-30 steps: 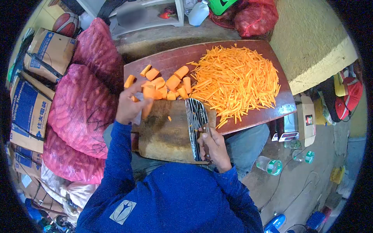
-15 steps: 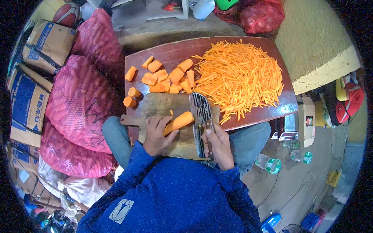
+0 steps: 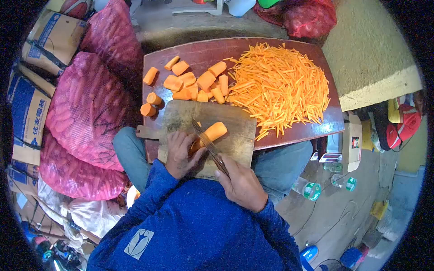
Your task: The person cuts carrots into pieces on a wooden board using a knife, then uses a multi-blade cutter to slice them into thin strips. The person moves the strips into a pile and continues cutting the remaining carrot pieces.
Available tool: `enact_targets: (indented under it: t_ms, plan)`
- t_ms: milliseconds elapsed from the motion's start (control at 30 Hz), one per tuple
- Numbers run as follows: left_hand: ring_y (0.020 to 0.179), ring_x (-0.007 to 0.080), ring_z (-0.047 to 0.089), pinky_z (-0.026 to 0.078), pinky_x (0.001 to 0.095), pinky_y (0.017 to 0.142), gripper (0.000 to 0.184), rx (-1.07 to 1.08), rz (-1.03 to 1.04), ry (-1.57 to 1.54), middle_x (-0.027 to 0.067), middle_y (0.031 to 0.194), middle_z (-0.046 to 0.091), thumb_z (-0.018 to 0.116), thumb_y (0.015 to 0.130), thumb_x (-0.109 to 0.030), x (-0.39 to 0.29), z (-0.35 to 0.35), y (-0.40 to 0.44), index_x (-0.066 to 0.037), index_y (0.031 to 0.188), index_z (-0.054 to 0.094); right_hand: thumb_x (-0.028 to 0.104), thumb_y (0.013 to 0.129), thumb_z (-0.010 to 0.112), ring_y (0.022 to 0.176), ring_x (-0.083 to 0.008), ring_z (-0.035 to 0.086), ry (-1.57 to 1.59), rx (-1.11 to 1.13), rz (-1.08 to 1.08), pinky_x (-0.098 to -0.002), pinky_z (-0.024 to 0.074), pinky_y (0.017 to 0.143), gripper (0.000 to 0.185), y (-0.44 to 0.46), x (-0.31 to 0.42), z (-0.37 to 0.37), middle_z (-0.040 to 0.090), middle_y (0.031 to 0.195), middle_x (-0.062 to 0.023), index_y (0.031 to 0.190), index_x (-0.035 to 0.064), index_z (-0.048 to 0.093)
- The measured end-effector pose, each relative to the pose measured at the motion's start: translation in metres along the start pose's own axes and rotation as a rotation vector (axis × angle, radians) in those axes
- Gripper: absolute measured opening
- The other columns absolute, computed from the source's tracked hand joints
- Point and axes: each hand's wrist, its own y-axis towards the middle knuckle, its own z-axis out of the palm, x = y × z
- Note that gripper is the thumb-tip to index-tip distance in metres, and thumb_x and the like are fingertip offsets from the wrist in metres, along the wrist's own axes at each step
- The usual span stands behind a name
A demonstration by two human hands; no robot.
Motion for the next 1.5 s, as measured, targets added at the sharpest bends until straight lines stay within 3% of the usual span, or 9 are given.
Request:
enact_targets:
  t_ms: [267, 467, 667, 733, 867, 1200, 1400, 1467, 1500]
  plan:
    - [0.097, 0.0324, 0.060, 0.040, 0.0475, 0.092, 0.046, 0.024, -0.004, -0.004, 0.0110, 0.101, 0.064, 0.086, 0.082, -0.027, 0.001, -0.003, -0.001, -0.004, 0.116, 0.067, 0.015, 0.103, 0.064, 0.096, -0.0488, 0.071, -0.004, -0.026, -0.033, -0.0519, 0.0582, 0.080, 0.040, 0.000, 0.005, 0.003, 0.070, 0.109, -0.0289, 0.138, -0.0013, 0.053]
    - [0.101, 0.0343, 0.060, 0.041, 0.0477, 0.094, 0.049, 0.033, -0.037, -0.073, 0.0126, 0.103, 0.064, 0.089, 0.077, -0.023, 0.002, -0.005, -0.003, -0.003, 0.116, 0.067, 0.014, 0.104, 0.061, 0.097, -0.0501, 0.071, 0.066, 0.045, 0.134, -0.0514, 0.0572, 0.080, 0.038, 0.004, 0.003, -0.002, 0.070, 0.105, -0.0299, 0.138, -0.0016, 0.054]
    - [0.119, 0.0406, 0.056, 0.042, 0.0495, 0.109, 0.072, -0.085, -0.140, -0.225, 0.0205, 0.130, 0.057, 0.086, 0.069, -0.011, -0.009, -0.015, -0.003, -0.003, 0.135, 0.058, 0.015, 0.105, 0.060, 0.097, -0.0509, 0.070, 0.077, 0.063, 0.148, -0.0515, 0.0567, 0.080, 0.036, 0.007, -0.001, -0.006, 0.070, 0.104, -0.0297, 0.137, -0.0018, 0.054]
    - [0.133, 0.0447, 0.051, 0.038, 0.0510, 0.117, 0.087, -0.058, -0.043, -0.239, 0.0246, 0.148, 0.047, 0.085, 0.067, -0.013, -0.008, -0.017, -0.002, -0.005, 0.147, 0.052, 0.015, 0.106, 0.059, 0.097, -0.0509, 0.070, 0.080, 0.061, 0.149, -0.0515, 0.0567, 0.080, 0.035, 0.007, -0.001, -0.007, 0.070, 0.104, -0.0297, 0.136, -0.0016, 0.055]
    - [0.146, 0.0460, 0.044, 0.035, 0.0581, 0.117, 0.093, -0.047, 0.144, -0.133, 0.0246, 0.159, 0.043, 0.086, 0.066, -0.019, -0.012, -0.017, 0.009, -0.009, 0.151, 0.052, 0.013, 0.105, 0.059, 0.098, -0.0513, 0.070, 0.089, 0.074, 0.152, -0.0512, 0.0567, 0.080, 0.033, 0.009, 0.002, -0.009, 0.070, 0.104, -0.0301, 0.135, -0.0014, 0.055]
    - [0.146, 0.0448, 0.046, 0.034, 0.0560, 0.118, 0.089, -0.023, 0.139, -0.155, 0.0215, 0.153, 0.049, 0.085, 0.068, -0.013, -0.011, -0.007, 0.014, -0.008, 0.151, 0.052, 0.011, 0.104, 0.059, 0.101, -0.0503, 0.071, 0.094, 0.072, 0.137, -0.0505, 0.0574, 0.083, 0.033, 0.009, -0.002, -0.008, 0.070, 0.107, -0.0297, 0.134, -0.0014, 0.055]
    - [0.116, 0.0399, 0.061, 0.042, 0.0495, 0.100, 0.070, -0.106, 0.017, -0.102, 0.0170, 0.126, 0.064, 0.084, 0.075, -0.007, -0.006, -0.003, 0.000, -0.003, 0.140, 0.057, 0.010, 0.103, 0.062, 0.102, -0.0493, 0.071, 0.108, 0.100, 0.215, -0.0493, 0.0576, 0.084, 0.035, 0.008, 0.005, -0.010, 0.071, 0.107, -0.0292, 0.135, -0.0025, 0.056]
    - [0.098, 0.0342, 0.064, 0.041, 0.0471, 0.088, 0.051, 0.020, -0.042, -0.112, 0.0114, 0.108, 0.068, 0.084, 0.077, -0.005, -0.004, -0.003, -0.003, -0.004, 0.125, 0.065, 0.010, 0.103, 0.063, 0.101, -0.0492, 0.072, 0.125, 0.116, 0.250, -0.0488, 0.0578, 0.085, 0.036, 0.006, 0.003, -0.007, 0.071, 0.107, -0.0290, 0.136, -0.0028, 0.056]
    - [0.098, 0.0342, 0.064, 0.041, 0.0471, 0.088, 0.051, 0.019, -0.045, -0.108, 0.0114, 0.108, 0.068, 0.084, 0.077, -0.005, -0.002, -0.002, -0.003, -0.004, 0.125, 0.065, 0.010, 0.102, 0.064, 0.101, -0.0488, 0.072, 0.110, 0.072, 0.179, -0.0483, 0.0581, 0.085, 0.038, 0.005, -0.002, -0.002, 0.071, 0.106, -0.0286, 0.137, -0.0029, 0.056]
